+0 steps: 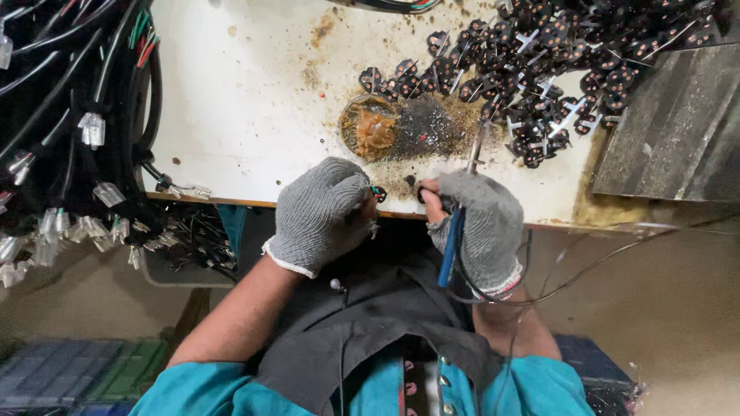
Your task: The person solders wires onto connector plugs at a workbench. They hold a connector in one hand, position stripped wire ends into it, and use a soldering iron with solder to attach the wires, dipping the iron in flux and setting finished connectors aside.
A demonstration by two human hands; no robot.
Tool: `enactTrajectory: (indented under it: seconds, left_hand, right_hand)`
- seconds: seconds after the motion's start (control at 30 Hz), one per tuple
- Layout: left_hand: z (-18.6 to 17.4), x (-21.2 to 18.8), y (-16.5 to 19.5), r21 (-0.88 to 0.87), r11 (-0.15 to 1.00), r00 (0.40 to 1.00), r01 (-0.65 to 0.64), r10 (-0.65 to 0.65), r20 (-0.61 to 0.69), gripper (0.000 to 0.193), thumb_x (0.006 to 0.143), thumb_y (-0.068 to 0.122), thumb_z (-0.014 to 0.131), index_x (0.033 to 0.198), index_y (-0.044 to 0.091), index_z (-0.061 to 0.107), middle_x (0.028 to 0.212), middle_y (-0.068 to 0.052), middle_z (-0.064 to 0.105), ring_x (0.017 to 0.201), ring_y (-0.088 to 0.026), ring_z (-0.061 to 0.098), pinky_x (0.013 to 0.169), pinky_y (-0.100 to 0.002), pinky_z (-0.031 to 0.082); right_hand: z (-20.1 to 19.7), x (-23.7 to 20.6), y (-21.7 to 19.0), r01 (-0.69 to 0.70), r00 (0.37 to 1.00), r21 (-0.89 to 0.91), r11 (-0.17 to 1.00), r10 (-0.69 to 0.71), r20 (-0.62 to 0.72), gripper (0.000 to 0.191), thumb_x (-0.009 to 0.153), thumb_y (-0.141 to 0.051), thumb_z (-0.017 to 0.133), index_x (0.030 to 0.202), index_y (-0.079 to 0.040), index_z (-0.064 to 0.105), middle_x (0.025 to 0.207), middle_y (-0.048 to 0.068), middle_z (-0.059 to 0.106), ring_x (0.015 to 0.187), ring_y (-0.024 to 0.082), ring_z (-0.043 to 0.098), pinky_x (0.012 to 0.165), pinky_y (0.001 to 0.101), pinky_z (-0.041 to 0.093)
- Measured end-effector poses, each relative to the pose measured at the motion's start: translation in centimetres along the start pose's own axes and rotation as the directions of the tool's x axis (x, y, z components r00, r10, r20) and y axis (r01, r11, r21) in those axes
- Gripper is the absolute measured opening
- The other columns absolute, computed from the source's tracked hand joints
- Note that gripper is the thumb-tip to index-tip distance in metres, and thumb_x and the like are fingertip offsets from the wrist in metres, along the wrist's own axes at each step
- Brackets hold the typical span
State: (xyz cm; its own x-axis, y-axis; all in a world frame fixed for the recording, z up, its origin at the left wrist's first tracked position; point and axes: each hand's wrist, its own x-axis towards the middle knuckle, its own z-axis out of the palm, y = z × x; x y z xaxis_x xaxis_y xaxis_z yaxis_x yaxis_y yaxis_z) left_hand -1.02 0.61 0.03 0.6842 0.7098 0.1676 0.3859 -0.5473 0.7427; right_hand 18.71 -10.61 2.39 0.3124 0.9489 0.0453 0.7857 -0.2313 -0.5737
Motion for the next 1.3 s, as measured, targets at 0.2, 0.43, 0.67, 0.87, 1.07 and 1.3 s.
enactTrajectory:
  seconds: [0.2, 0.43, 0.67, 0.87, 1.07, 1.3]
  left_hand:
    - [0.0, 0.0, 0.1, 0.0, 1.0, 1.0, -0.003, 0.003, -0.007, 0.017, 0.079, 0.014, 0.077, 0.086, 0.012, 0.062, 0.095, -0.007, 0.066, 0.083, -0.029, 0.067, 0.068, -0.041, 0.053]
    - [0.1, 0.0, 0.3, 0.011, 1.0, 1.0, 0.007, -0.006, -0.009, 0.017, 0.078, 0.013, 0.078, 0.084, 0.013, 0.061, 0.094, -0.007, 0.066, 0.082, -0.029, 0.067, 0.067, -0.042, 0.052]
    - [-0.2, 0.2, 0.4, 0.023, 1.0, 1.0, -0.011, 0.011, -0.003, 0.018, 0.076, 0.013, 0.078, 0.086, 0.014, 0.063, 0.095, -0.007, 0.066, 0.083, -0.029, 0.067, 0.068, -0.04, 0.053]
    - [-0.1, 0.2, 0.1, 0.02, 1.0, 1.0, -0.012, 0.012, 0.007, 0.02, 0.075, 0.013, 0.079, 0.088, 0.014, 0.064, 0.095, -0.006, 0.066, 0.082, -0.028, 0.067, 0.067, -0.04, 0.053]
    - [0.0, 0.0, 0.0, -0.002, 1.0, 1.0, 0.004, -0.004, 0.016, 0.021, 0.072, 0.015, 0.078, 0.084, 0.014, 0.06, 0.094, -0.007, 0.065, 0.082, -0.029, 0.067, 0.067, -0.041, 0.053]
    - [-0.1, 0.2, 0.2, 0.029, 0.999, 1.0, -0.014, 0.014, 0.003, 0.018, 0.081, 0.015, 0.077, 0.084, 0.012, 0.06, 0.094, -0.008, 0.066, 0.082, -0.03, 0.066, 0.067, -0.042, 0.053]
  right_hand:
    - [-1.3, 0.8, -0.6, 0.095, 0.994, -0.019, 0.995, -0.093, 0.063, 0.013, 0.087, -0.017, 0.082, 0.097, -0.011, 0.077, 0.091, 0.009, 0.075, 0.083, 0.031, 0.071, 0.077, 0.0404, 0.055]
    - [-0.4, 0.3, -0.3, 0.209, 0.975, 0.106, 0.972, -0.216, 0.06, 0.012, 0.083, -0.009, 0.079, 0.093, -0.012, 0.074, 0.093, 0.006, 0.075, 0.084, 0.028, 0.07, 0.077, 0.0397, 0.054]
    - [0.5, 2.0, -0.5, 0.14, 0.99, -0.067, 0.988, -0.141, 0.0, 0.02, 0.084, -0.008, 0.076, 0.102, -0.016, 0.075, 0.095, 0.005, 0.075, 0.087, 0.03, 0.068, 0.081, 0.0416, 0.054]
    - [0.0, 2.5, -0.4, 0.153, 0.988, -0.146, 0.977, -0.153, 0.011, 0.019, 0.082, -0.01, 0.078, 0.099, -0.017, 0.074, 0.093, 0.009, 0.072, 0.092, 0.033, 0.068, 0.081, 0.0441, 0.051]
    - [1.0, 1.0, -0.4, 0.325, 0.943, -0.055, 0.944, -0.328, -0.053, 0.022, 0.088, -0.009, 0.077, 0.108, -0.015, 0.069, 0.1, 0.007, 0.073, 0.096, 0.032, 0.069, 0.082, 0.0422, 0.053]
    - [0.8, -0.3, 0.7, -0.015, 0.965, 0.138, 0.99, -0.021, 0.262, 0.013, 0.092, -0.011, 0.075, 0.1, -0.008, 0.065, 0.093, 0.013, 0.066, 0.088, 0.032, 0.063, 0.077, 0.0393, 0.055]
